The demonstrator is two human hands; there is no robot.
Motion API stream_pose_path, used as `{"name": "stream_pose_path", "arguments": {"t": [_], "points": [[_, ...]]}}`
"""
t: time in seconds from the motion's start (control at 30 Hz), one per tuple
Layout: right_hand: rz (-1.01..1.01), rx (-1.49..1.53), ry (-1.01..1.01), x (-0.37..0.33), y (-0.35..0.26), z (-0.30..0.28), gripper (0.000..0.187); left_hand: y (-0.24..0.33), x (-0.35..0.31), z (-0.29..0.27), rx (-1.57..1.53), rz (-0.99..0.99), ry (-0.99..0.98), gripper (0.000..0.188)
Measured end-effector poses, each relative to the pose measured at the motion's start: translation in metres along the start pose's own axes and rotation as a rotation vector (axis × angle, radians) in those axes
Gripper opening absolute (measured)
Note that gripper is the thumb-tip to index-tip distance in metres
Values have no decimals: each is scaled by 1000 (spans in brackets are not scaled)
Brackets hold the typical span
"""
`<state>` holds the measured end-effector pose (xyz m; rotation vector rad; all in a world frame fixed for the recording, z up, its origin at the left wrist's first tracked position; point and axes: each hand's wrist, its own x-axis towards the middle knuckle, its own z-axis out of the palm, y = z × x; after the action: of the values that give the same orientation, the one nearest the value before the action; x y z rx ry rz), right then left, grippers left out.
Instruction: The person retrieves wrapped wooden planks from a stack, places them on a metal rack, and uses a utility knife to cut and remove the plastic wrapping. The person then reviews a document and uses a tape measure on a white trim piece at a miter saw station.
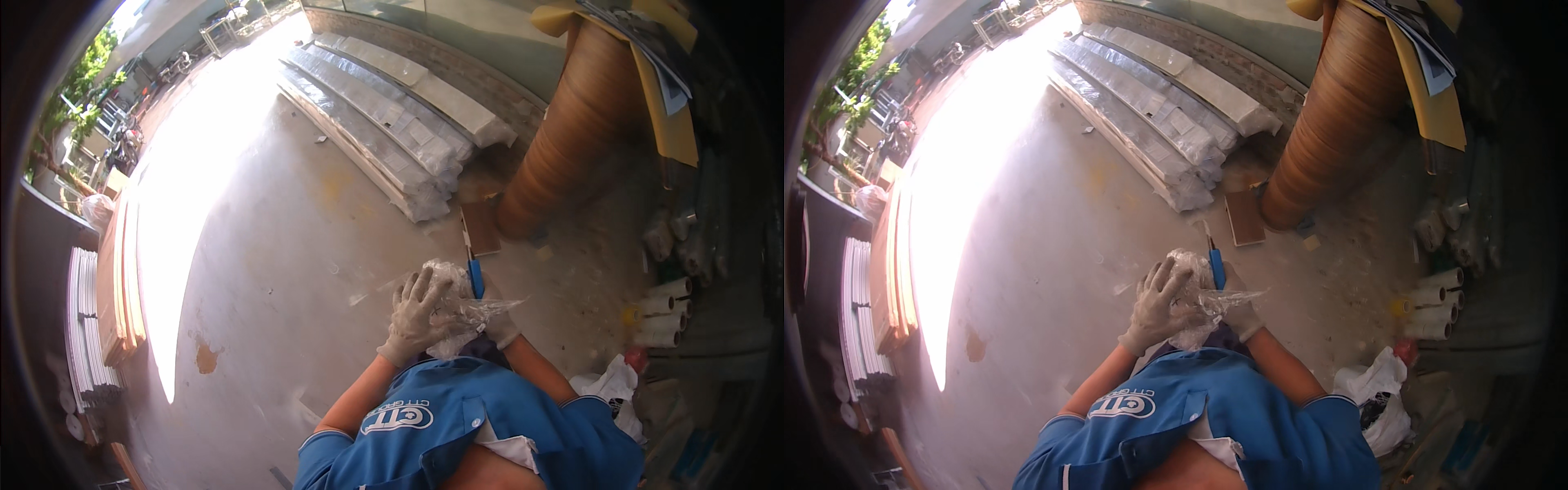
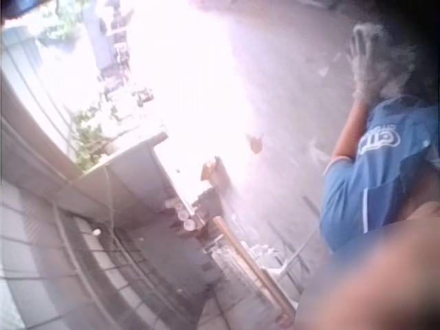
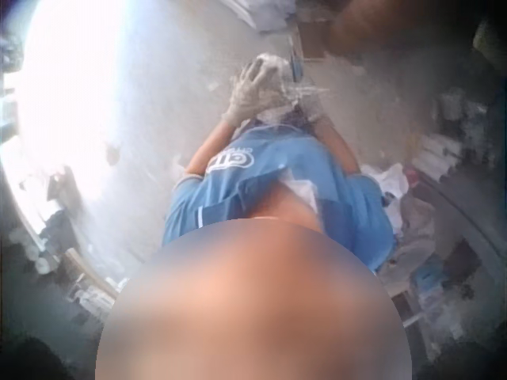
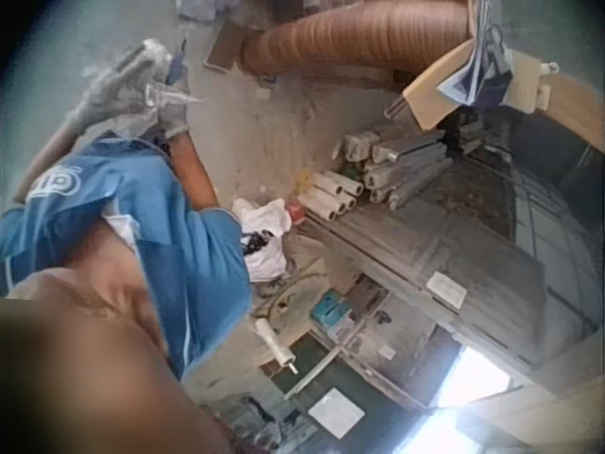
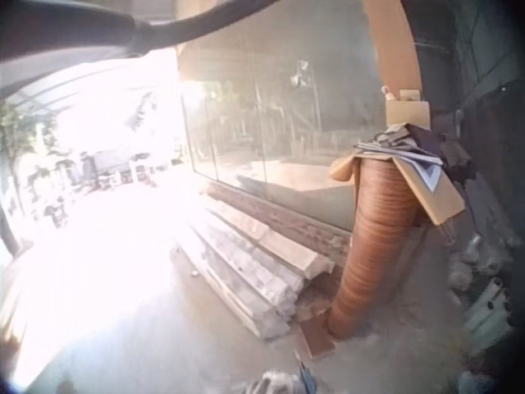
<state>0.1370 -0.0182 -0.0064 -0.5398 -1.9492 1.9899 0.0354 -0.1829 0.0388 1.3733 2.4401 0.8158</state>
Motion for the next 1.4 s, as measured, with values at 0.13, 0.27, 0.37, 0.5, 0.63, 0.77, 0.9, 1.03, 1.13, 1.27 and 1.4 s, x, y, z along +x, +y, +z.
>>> {"name": "stream_pose_path", "arguments": {"t": [0.13,0.27,0.37,0.5,0.63,0.77,0.9,1.03,1.13,1.27,1.4], "points": [[23,114,-82,52,-6,-3,46,-45,49,-5,-793,-41,-44,91],[78,226,-176,116,-5,-1,43,-70,104,-1,-1250,-285,-106,81],[13,-100,-155,177,-2,-10,39,-95,155,7,-1180,-349,-54,66],[-81,-212,-107,265,-16,-42,38,-130,225,18,-1115,-552,116,52],[87,-340,61,334,-38,-104,42,-167,279,16,-1158,-568,289,42],[219,49,-11,368,-47,-121,50,-167,329,29,-1361,-584,384,39],[3,-228,-79,390,-41,-101,63,-152,386,38,-1460,-499,278,44],[17,134,-127,420,-32,-88,70,-153,427,24,-1682,-491,83,49],[110,160,-60,446,-28,-82,73,-176,454,3,-1936,-542,-204,47],[191,236,148,483,-22,-55,59,-213,496,-9,-1842,-519,-415,56],[299,342,269,522,-6,-29,57,-252,528,-20,-1760,-528,-454,58]]}}
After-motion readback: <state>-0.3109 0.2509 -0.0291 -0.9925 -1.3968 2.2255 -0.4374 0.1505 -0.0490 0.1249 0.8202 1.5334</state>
